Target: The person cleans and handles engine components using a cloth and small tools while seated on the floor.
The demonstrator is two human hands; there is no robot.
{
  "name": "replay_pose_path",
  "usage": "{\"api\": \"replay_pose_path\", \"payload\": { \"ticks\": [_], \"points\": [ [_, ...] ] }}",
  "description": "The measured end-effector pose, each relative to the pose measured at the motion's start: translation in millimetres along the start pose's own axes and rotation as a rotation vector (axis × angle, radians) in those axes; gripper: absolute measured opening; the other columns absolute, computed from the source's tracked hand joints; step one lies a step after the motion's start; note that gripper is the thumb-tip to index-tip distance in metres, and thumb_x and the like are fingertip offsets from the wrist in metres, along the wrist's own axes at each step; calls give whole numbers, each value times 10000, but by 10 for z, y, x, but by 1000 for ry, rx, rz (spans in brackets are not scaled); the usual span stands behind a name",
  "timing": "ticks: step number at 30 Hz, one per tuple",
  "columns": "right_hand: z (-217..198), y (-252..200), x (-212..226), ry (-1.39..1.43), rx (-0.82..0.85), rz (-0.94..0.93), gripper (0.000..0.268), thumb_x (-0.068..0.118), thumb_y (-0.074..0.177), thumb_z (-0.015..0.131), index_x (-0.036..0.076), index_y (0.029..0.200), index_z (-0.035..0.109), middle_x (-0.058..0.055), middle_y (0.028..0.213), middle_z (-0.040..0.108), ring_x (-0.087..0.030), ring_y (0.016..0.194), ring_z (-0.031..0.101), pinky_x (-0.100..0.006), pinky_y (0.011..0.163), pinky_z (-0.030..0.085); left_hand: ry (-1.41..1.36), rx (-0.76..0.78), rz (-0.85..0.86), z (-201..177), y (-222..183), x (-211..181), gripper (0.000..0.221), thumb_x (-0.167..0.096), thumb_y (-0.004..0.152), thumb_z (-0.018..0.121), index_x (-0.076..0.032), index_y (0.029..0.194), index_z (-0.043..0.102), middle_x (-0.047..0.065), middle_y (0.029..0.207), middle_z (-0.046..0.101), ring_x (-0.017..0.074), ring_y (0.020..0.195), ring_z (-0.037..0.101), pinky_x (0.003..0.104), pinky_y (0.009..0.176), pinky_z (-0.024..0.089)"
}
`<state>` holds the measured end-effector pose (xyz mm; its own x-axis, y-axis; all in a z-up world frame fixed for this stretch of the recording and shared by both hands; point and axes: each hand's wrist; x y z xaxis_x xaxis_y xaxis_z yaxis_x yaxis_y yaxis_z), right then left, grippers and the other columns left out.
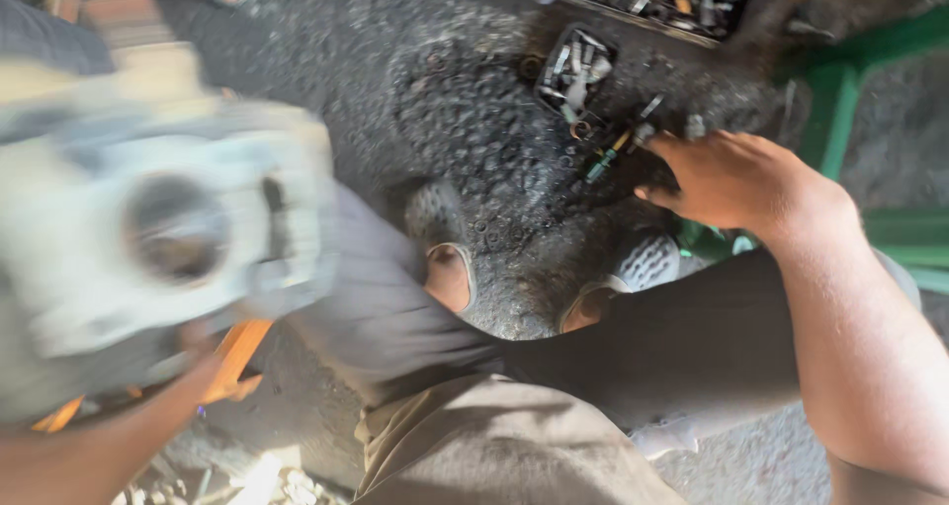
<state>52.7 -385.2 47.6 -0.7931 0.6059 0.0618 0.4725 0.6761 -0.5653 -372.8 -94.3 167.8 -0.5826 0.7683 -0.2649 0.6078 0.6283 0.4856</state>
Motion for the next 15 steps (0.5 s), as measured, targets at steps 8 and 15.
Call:
{"api": "replay_pose_path", "payload": {
  "ticks": [8,15],
  "points": [
    [5,-255,-195,158,42,163,700,531,948,599,181,1531,430,-184,1050,769,-364,1099,694,-492,969,542,-188,799,1078,2328,543,-1437,607,-234,597,935,-64,1094,632,111,1074,598,325,1068,594,453,930,489],
    [148,-584,-421,252,66,382,563,487,1000,587,208,1479,492,-155,1022,751,-344,1033,707,-514,878,584,-154,1264,1709,4242,-203,-1551,918,-295,416,988,-68,1202,573,68,1128,579,260,1066,572,371,990,467]
  ]
}}
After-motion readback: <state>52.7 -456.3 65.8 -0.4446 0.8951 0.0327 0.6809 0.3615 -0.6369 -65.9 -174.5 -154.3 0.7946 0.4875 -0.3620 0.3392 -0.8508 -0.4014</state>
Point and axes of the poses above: each hand's wrist, its own y-axis towards the middle knuckle, its own z-axis out of the palm, x = y × z
